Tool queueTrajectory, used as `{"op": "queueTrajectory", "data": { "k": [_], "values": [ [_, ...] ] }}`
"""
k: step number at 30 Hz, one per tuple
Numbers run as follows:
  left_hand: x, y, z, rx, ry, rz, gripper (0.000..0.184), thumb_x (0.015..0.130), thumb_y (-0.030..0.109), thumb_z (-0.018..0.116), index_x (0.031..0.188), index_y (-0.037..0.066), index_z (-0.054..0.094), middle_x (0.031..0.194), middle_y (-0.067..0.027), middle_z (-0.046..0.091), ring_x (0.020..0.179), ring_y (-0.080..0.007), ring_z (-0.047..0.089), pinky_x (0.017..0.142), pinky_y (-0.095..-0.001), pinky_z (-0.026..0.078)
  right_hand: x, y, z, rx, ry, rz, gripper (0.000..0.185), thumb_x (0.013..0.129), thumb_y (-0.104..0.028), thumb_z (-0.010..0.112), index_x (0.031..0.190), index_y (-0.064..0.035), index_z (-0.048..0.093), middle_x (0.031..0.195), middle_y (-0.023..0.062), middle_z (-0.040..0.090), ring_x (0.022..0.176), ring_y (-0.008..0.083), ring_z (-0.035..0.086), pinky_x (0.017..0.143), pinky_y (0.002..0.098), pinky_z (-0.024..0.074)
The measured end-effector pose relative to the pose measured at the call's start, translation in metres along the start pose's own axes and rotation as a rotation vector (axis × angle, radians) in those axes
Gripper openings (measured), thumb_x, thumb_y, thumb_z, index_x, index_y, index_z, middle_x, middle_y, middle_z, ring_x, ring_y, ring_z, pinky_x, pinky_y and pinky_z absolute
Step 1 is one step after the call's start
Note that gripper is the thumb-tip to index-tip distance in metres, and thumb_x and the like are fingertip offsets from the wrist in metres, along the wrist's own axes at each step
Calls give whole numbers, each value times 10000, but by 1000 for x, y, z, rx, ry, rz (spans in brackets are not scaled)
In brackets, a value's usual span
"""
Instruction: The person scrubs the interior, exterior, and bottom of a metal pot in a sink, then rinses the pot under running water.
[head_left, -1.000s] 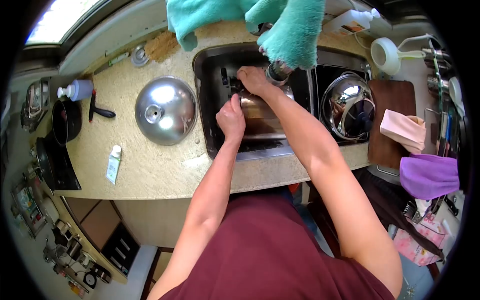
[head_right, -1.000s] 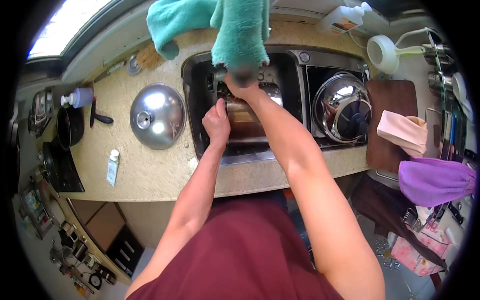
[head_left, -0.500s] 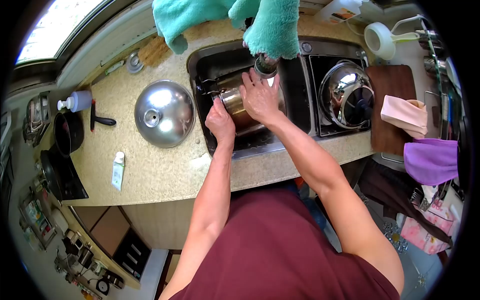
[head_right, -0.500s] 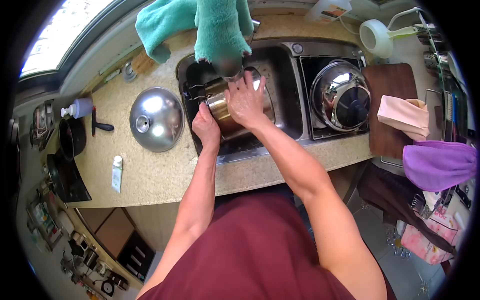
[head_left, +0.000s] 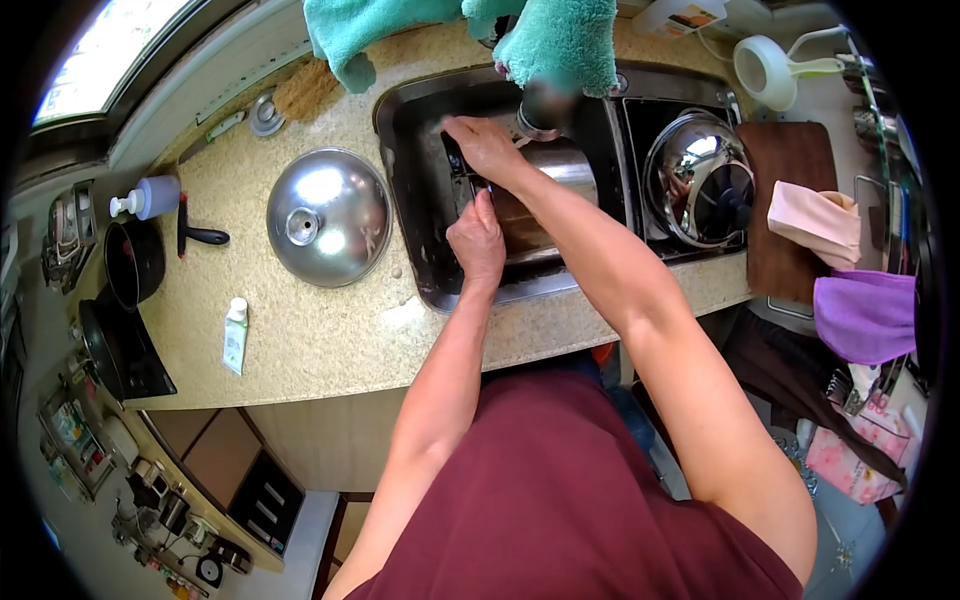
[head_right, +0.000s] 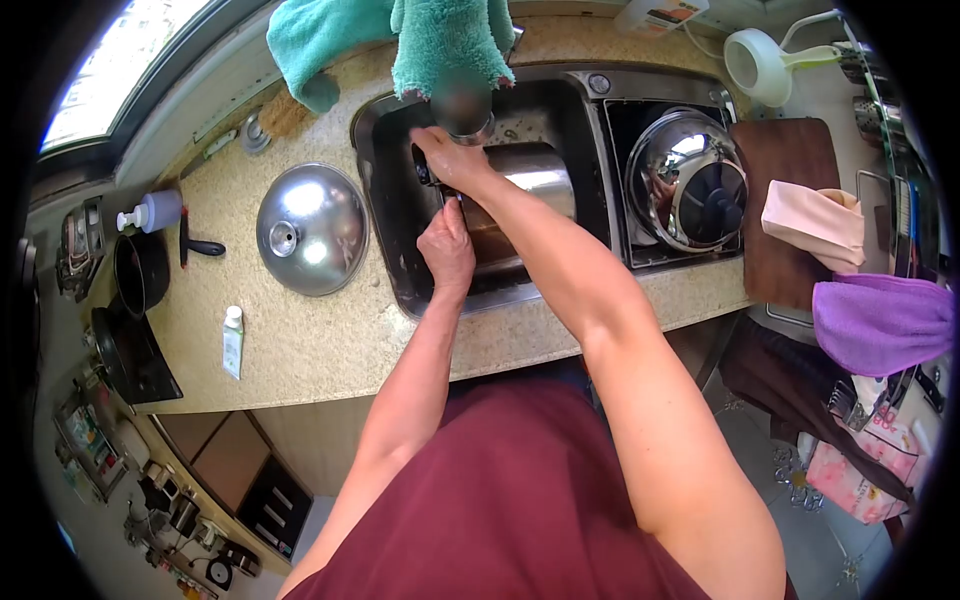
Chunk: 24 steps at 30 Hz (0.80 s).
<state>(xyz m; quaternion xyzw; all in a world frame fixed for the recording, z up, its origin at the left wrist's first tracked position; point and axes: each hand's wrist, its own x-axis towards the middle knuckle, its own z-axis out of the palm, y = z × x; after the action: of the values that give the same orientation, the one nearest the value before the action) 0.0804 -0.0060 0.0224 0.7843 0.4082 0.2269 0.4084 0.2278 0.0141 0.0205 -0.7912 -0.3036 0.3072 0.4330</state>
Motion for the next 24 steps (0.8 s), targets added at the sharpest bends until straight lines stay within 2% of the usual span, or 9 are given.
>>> {"op": "queueTrajectory", "data": {
  "k": [4,6,10,11,15,18,19,20,24],
  "values": [
    [13,-6,1,13,-44,77,390,1032,241,528,760,-17,637,697,-270,613,675,-487,613,571,-551,460,-17,-16,18,-105,167,-205,448,891,-369,659,1221,-70,622,1026,232,709,1031,420,658,915,473,493],
    [21,-7,1,145,-109,244,398,1053,267,474,817,-9,638,751,-276,629,700,-486,617,587,-545,456,-1,-11,15,-156,111,11,455,846,-358,720,1193,-78,627,1075,267,688,1025,441,656,901,481,497],
    [13,6,-3,-45,-181,93,400,1051,258,470,817,-12,650,787,-277,632,772,-514,604,621,-560,451,8,-11,-4,-90,-20,195,391,815,-316,754,1111,-83,647,1031,142,700,994,315,666,894,419,493],
    [8,9,-5,-28,-293,-49,418,1073,318,417,989,-2,673,897,-292,659,848,-492,629,704,-524,473,4,-14,-8,-58,33,167,273,833,-291,746,1009,-98,665,950,79,697,905,258,663,852,408,504],
    [20,24,7,-597,-270,-352,553,1102,415,298,1302,-13,585,1192,-200,684,1105,-270,639,972,-417,449,-8,-6,-12,479,230,354,275,966,-340,617,959,-69,670,847,111,678,795,260,651,719,369,495],
    [53,52,31,-1101,-292,-677,527,1097,405,346,1293,-12,603,1234,-134,673,1092,-243,636,992,-396,457,-33,-1,-26,47,438,238,363,989,-396,573,959,-53,690,847,185,701,827,342,684,721,404,501],
    [63,58,27,-1076,-357,-825,480,1077,407,423,1284,15,606,1237,-100,655,1076,-226,633,965,-386,484,-45,-7,-25,-14,508,219,391,1006,-392,546,958,-35,699,885,229,705,895,410,676,761,447,506],
    [74,54,30,-1045,-390,-931,441,1037,424,527,1204,29,630,1133,-81,664,1012,-212,634,879,-391,521,-58,-1,-25,10,421,129,252,974,-160,529,1136,-15,656,1066,269,678,1060,479,613,884,522,495],
    [100,66,39,-462,-463,-455,352,1019,328,534,1169,26,638,1115,-137,674,1121,-263,628,934,-416,512,-79,18,-16,-288,469,-222,382,915,-131,587,1287,-45,596,1348,179,602,1251,368,560,1086,591,376]
  ]
}}
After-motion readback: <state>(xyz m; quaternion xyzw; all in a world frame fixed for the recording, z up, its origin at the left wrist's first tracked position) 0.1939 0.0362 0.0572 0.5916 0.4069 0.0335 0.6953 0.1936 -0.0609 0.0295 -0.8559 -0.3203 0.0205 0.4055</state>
